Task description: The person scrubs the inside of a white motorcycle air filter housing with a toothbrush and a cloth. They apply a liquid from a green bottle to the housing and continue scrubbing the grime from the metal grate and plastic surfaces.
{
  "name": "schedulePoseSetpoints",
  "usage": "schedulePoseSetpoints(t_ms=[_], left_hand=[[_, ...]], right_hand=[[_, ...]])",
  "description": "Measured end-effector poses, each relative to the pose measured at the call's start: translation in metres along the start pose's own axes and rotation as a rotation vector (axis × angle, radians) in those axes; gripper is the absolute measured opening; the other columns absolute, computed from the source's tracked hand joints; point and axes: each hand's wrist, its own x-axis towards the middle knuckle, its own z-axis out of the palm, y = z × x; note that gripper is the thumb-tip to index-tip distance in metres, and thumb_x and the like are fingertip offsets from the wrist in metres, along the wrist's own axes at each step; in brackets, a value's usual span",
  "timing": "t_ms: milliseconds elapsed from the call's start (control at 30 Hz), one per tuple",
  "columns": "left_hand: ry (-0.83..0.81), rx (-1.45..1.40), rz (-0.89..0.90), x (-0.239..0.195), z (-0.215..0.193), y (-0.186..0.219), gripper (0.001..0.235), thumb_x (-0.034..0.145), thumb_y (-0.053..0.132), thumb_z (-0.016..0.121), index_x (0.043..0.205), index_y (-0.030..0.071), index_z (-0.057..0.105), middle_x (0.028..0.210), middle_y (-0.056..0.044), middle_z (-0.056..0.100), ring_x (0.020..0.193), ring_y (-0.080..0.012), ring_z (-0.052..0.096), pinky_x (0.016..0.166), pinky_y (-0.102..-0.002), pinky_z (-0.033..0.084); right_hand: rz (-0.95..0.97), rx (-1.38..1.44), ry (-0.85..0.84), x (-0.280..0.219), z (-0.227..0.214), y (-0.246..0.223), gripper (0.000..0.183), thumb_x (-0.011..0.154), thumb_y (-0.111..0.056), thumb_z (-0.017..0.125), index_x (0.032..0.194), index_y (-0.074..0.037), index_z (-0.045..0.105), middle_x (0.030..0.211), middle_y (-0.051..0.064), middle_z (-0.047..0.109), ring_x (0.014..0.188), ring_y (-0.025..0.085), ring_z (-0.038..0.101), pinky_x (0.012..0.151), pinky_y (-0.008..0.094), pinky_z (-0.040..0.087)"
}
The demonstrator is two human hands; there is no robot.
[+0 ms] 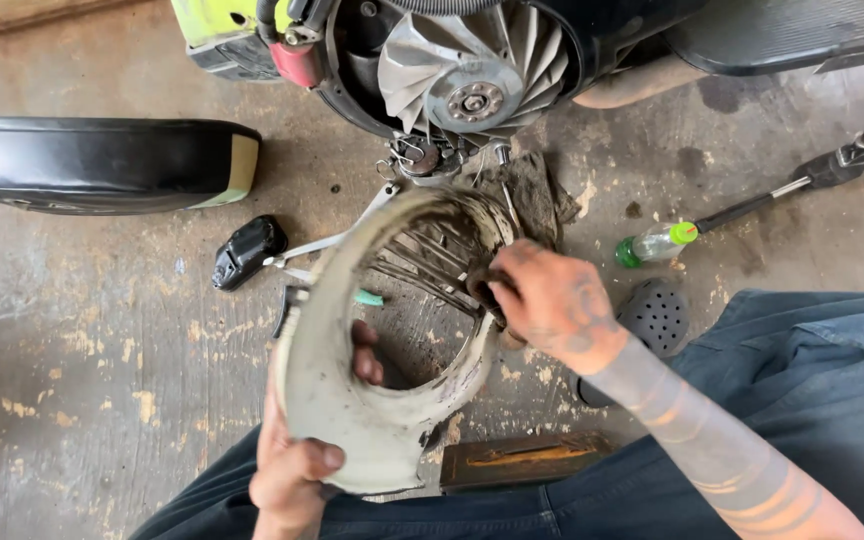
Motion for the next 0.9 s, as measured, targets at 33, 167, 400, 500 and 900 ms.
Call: schedulePoseSetpoints(t_ms=[33, 167, 400, 500, 900], left_hand=[[-0.044, -0.157, 0.046, -0.002, -0.007, 0.0, 0.098, 0.052, 0.011, 0.065, 0.146, -0.005, 0.041, 0.127, -0.028, 0.054, 0.106, -0.0331, 0.055, 0.099, -0.049, 0.045], [0.096, -0.302, 0.117, -0.016, -0.043, -0.002, 0.088, 0.06, 0.007, 0.051, 0.143, -0.018, 0.044, 0.126, -0.039, 0.057, 0.113, -0.0472, 0.053, 0.108, -0.058, 0.038], [-0.146, -0.405, 0.198, -0.024, -0.043, 0.04, 0.088, 0.069, 0.009, 0.061, 0.152, -0.009, 0.037, 0.133, -0.034, 0.053, 0.115, -0.0457, 0.057, 0.105, -0.06, 0.041], [0.493, -0.131, 0.187, -0.061, -0.12, 0.017, 0.021, 0.064, 0.008, 0.047, 0.074, -0.002, 0.062, 0.09, -0.02, 0.071, 0.082, -0.0251, 0.056, 0.088, -0.021, 0.039], [0.792, 0.313, -0.297, -0.051, -0.001, 0.143, 0.074, 0.078, 0.002, 0.036, 0.151, 0.001, 0.05, 0.135, -0.034, 0.058, 0.109, -0.0405, 0.057, 0.085, -0.042, 0.038]], right_hand=[[-0.019, 0.276, 0.158, 0.008, -0.019, 0.002, 0.014, 0.091, -0.016, 0.064, 0.101, -0.008, 0.06, 0.101, 0.004, 0.066, 0.072, 0.013, 0.058, 0.061, 0.024, 0.051], [0.091, 0.805, 0.325, 0.011, -0.075, 0.013, 0.025, 0.074, 0.006, 0.071, 0.099, 0.002, 0.069, 0.112, 0.01, 0.054, 0.097, 0.022, 0.055, 0.087, 0.03, 0.048], [0.139, 1.112, 0.212, 0.0, -0.108, 0.003, 0.027, 0.081, -0.001, 0.065, 0.107, 0.002, 0.065, 0.132, 0.018, 0.065, 0.105, 0.024, 0.064, 0.095, 0.034, 0.048], [0.041, 1.055, 0.263, -0.005, -0.13, -0.012, 0.028, 0.084, -0.02, 0.071, 0.099, 0.002, 0.066, 0.125, 0.017, 0.064, 0.115, 0.028, 0.059, 0.101, 0.036, 0.043], [0.019, 1.02, 0.009, -0.004, -0.177, -0.065, 0.008, 0.079, 0.0, 0.068, 0.086, 0.0, 0.069, 0.081, 0.002, 0.06, 0.063, 0.011, 0.048, 0.059, 0.025, 0.041]])
